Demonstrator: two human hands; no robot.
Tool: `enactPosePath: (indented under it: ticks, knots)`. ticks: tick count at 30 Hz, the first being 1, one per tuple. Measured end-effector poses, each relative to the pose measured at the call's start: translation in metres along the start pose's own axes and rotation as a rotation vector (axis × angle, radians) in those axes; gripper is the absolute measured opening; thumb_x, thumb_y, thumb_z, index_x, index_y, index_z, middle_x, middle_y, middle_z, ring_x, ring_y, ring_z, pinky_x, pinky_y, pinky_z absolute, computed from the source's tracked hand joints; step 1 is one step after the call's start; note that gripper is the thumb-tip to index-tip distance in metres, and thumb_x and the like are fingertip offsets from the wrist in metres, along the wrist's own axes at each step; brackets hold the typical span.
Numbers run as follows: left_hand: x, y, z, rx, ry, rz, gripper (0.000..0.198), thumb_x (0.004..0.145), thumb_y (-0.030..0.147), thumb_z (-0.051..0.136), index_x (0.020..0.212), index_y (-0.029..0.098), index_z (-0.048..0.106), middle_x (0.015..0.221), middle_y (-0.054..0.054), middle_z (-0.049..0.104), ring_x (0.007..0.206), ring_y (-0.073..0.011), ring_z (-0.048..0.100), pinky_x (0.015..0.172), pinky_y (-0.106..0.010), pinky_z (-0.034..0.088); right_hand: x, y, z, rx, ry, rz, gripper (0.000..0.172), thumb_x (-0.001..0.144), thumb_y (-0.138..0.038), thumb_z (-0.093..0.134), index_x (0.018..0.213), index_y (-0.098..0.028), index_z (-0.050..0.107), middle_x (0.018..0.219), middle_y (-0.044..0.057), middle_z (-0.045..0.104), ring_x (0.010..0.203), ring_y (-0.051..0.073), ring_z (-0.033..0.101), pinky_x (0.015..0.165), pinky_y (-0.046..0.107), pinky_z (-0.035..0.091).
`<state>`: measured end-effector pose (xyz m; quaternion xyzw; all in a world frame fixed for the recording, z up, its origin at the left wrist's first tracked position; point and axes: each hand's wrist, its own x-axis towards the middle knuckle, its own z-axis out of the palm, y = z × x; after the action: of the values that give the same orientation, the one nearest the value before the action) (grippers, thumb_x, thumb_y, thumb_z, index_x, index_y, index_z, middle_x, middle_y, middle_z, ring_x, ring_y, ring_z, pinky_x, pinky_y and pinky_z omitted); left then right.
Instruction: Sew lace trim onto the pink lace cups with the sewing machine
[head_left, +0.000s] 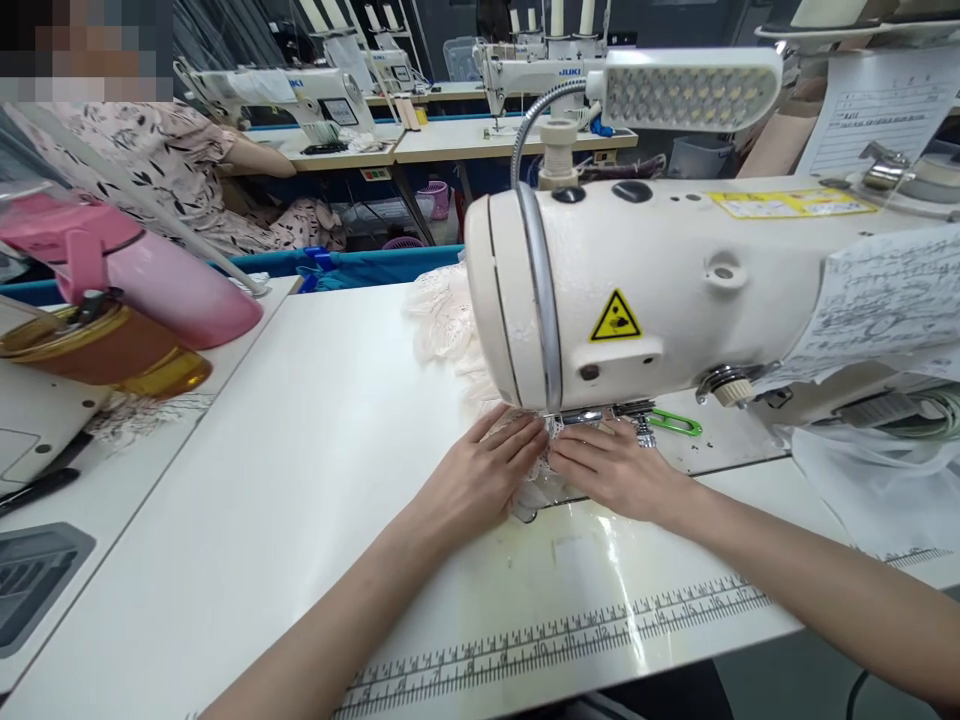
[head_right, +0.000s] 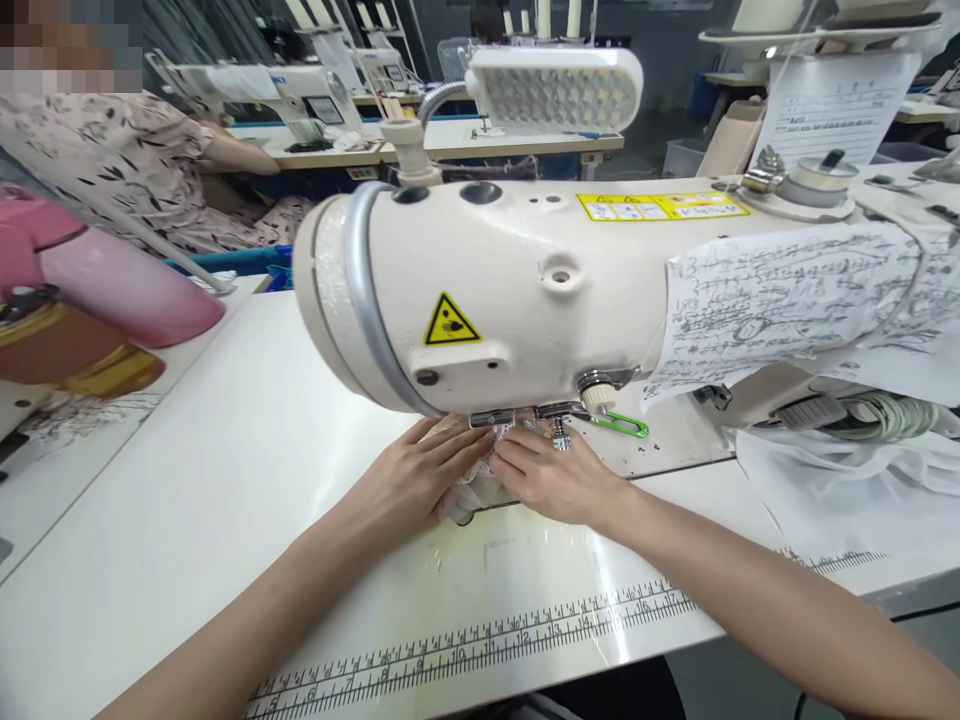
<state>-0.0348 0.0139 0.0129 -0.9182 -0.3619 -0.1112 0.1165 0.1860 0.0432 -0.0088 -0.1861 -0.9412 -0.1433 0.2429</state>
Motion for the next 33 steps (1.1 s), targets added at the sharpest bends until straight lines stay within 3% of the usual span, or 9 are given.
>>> enactPosePath:
  ticks: [8, 13, 19, 26, 33]
  knots:
    - [-0.001, 0.007, 0.000, 0.031, 0.002, -0.041, 0.044, 0.087, 0.019, 0.038, 0.125, 0.005, 0.055, 0.130, -0.013, 0.058, 0.121, -0.0261, 0.054, 0.109, -0.045, 0.037, -0.001, -0.001, -0.002, 0.024, -0.002, 0.030, 0.027, 0.096, -0.002, 0.035, 0.100, -0.013, 0.060, 0.106, 0.004, 0.067, 0.106, 0.018, 0.054, 0.090, 0.040, 0.036]
    - [0.000, 0.012, 0.002, 0.037, 0.064, -0.072, 0.043, 0.086, 0.017, 0.036, 0.121, 0.005, 0.058, 0.126, -0.013, 0.061, 0.117, -0.0263, 0.057, 0.109, -0.046, 0.036, -0.001, -0.001, -0.004, 0.040, 0.019, 0.025, 0.025, 0.094, -0.002, 0.039, 0.100, -0.011, 0.061, 0.105, 0.006, 0.067, 0.104, 0.018, 0.056, 0.088, 0.038, 0.038]
    - [0.000, 0.019, 0.004, 0.031, 0.043, -0.139, 0.045, 0.085, 0.019, 0.039, 0.124, 0.005, 0.057, 0.126, -0.015, 0.060, 0.118, -0.0278, 0.055, 0.110, -0.047, 0.033, -0.003, 0.000, -0.004, 0.020, 0.016, 0.052, 0.024, 0.092, -0.002, 0.045, 0.099, -0.014, 0.063, 0.105, 0.005, 0.067, 0.099, 0.018, 0.057, 0.090, 0.036, 0.039]
    - [0.000, 0.026, 0.002, 0.054, 0.029, -0.154, 0.045, 0.086, 0.024, 0.042, 0.126, 0.008, 0.056, 0.130, -0.012, 0.058, 0.121, -0.0292, 0.053, 0.112, -0.049, 0.029, -0.003, 0.004, -0.008, -0.022, 0.013, 0.092, 0.024, 0.091, -0.006, 0.044, 0.098, -0.017, 0.065, 0.101, 0.006, 0.067, 0.090, 0.017, 0.057, 0.074, 0.029, 0.038]
    - [0.000, 0.032, 0.004, 0.105, 0.031, -0.163, 0.045, 0.086, 0.027, 0.046, 0.126, 0.008, 0.056, 0.129, -0.012, 0.059, 0.119, -0.0311, 0.054, 0.111, -0.050, 0.030, -0.001, 0.007, -0.013, -0.128, 0.080, 0.067, 0.029, 0.092, -0.006, 0.040, 0.100, -0.016, 0.066, 0.103, 0.001, 0.068, 0.080, 0.014, 0.057, 0.066, 0.035, 0.032]
